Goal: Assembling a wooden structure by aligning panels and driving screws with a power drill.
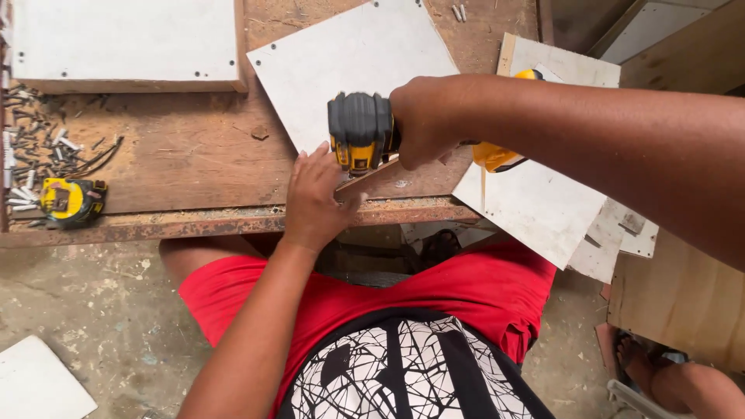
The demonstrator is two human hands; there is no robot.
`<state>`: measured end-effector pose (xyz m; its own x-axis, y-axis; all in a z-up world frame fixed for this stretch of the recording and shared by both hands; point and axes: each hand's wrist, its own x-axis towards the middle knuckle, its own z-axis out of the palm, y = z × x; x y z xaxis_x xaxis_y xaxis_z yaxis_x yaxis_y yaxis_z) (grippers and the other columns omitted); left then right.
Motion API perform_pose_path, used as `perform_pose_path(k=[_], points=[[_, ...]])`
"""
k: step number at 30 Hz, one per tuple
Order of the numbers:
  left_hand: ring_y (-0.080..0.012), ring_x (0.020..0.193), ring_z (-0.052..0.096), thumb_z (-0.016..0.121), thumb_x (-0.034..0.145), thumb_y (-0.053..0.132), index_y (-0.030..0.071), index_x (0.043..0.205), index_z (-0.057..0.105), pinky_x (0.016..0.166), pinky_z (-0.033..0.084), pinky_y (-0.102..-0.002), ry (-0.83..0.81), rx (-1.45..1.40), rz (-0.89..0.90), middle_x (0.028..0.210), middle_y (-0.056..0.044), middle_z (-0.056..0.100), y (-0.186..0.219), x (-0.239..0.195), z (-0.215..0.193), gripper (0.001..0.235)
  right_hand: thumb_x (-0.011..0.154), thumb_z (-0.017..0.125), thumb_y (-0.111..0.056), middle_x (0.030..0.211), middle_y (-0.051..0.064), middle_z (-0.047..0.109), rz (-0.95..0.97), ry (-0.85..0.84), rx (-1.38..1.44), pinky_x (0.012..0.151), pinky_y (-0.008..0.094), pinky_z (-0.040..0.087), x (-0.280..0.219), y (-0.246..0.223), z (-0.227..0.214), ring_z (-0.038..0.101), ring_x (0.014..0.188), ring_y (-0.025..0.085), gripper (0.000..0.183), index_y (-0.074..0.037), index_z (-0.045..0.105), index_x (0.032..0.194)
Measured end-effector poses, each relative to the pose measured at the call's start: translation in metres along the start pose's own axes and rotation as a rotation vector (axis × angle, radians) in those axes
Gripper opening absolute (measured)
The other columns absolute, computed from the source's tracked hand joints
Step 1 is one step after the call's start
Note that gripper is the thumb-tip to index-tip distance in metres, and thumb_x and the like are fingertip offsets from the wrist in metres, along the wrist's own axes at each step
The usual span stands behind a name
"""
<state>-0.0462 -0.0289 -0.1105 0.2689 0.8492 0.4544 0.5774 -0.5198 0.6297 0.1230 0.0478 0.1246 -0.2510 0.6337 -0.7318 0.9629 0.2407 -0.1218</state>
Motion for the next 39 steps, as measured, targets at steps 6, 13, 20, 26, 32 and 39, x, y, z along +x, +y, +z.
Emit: perform_pose_path(k=[6, 13, 20, 26, 32, 39], points=[[-0.0323, 0.136, 0.058, 0.078, 0.092, 0.013, 0.013, 0.102, 0.070, 0.116, 0.040, -0.055, 0.045, 0.177, 0.134, 0.129, -0.004, 0.072, -0.019, -0.019, 0.013, 0.013, 0.076, 0.073, -0.018, 0.086, 0.011, 0.074, 0.136, 0.023, 0.068, 0.063, 0.038, 0.054, -0.041, 0.010, -0.013, 0.069, 0.073, 0.025, 0.032, -0.012, 0.073, 0.108], [-0.0363, 0.134, 0.056, 0.081, 0.091, 0.028, 0.011, 0.110, 0.071, 0.113, 0.036, -0.062, 0.034, 0.216, 0.122, 0.127, -0.006, 0.070, -0.012, -0.007, 0.015, 0.027, 0.082, 0.069, -0.030, 0.090, 0.016, 0.076, 0.293, 0.405, 0.064, 0.070, 0.050, 0.049, -0.081, 0.094, 0.034, 0.069, 0.087, 0.036, 0.027, -0.017, 0.073, 0.105], [-0.0438, 0.154, 0.022, 0.061, 0.104, 0.046, 0.025, 0.152, 0.053, 0.107, 0.034, -0.078, -0.106, 0.387, 0.078, 0.163, -0.012, 0.040, -0.019, -0.005, 0.030, 0.053, 0.080, 0.064, -0.001, 0.116, 0.021, 0.068, 0.537, 0.597, 0.334, 0.075, 0.052, 0.052, -0.029, 0.184, 0.146, 0.064, 0.098, 0.041, 0.070, -0.010, 0.054, 0.149], [-0.0409, 0.152, 0.028, 0.052, 0.106, 0.052, 0.033, 0.143, 0.061, 0.109, 0.034, -0.075, -0.069, 0.456, 0.060, 0.158, -0.004, 0.050, -0.027, -0.009, 0.046, 0.043, 0.083, 0.076, -0.023, 0.120, 0.027, 0.070, 0.519, 0.722, 0.232, 0.098, 0.056, 0.049, 0.014, 0.241, 0.221, 0.067, 0.115, 0.046, 0.078, -0.003, 0.055, 0.155], [-0.0391, 0.151, 0.033, 0.077, 0.092, 0.029, 0.025, 0.149, 0.056, 0.118, 0.035, -0.063, -0.138, 0.167, -0.064, 0.161, -0.008, 0.045, -0.036, -0.014, 0.025, 0.061, 0.085, 0.074, -0.014, 0.124, 0.030, 0.069, 0.469, 0.752, 0.281, 0.096, 0.055, 0.053, 0.012, 0.232, 0.224, 0.067, 0.116, 0.045, 0.073, -0.001, 0.055, 0.154], [-0.0148, 0.115, 0.057, 0.073, 0.093, 0.042, 0.029, 0.093, 0.070, 0.103, 0.042, -0.040, -0.063, 0.260, -0.064, 0.099, 0.012, 0.059, -0.018, -0.005, 0.013, 0.013, 0.085, 0.067, -0.026, 0.132, 0.031, 0.062, 0.528, 0.744, 0.204, 0.100, 0.058, 0.049, 0.009, 0.202, 0.223, 0.060, 0.124, 0.048, 0.081, 0.001, 0.046, 0.158]])
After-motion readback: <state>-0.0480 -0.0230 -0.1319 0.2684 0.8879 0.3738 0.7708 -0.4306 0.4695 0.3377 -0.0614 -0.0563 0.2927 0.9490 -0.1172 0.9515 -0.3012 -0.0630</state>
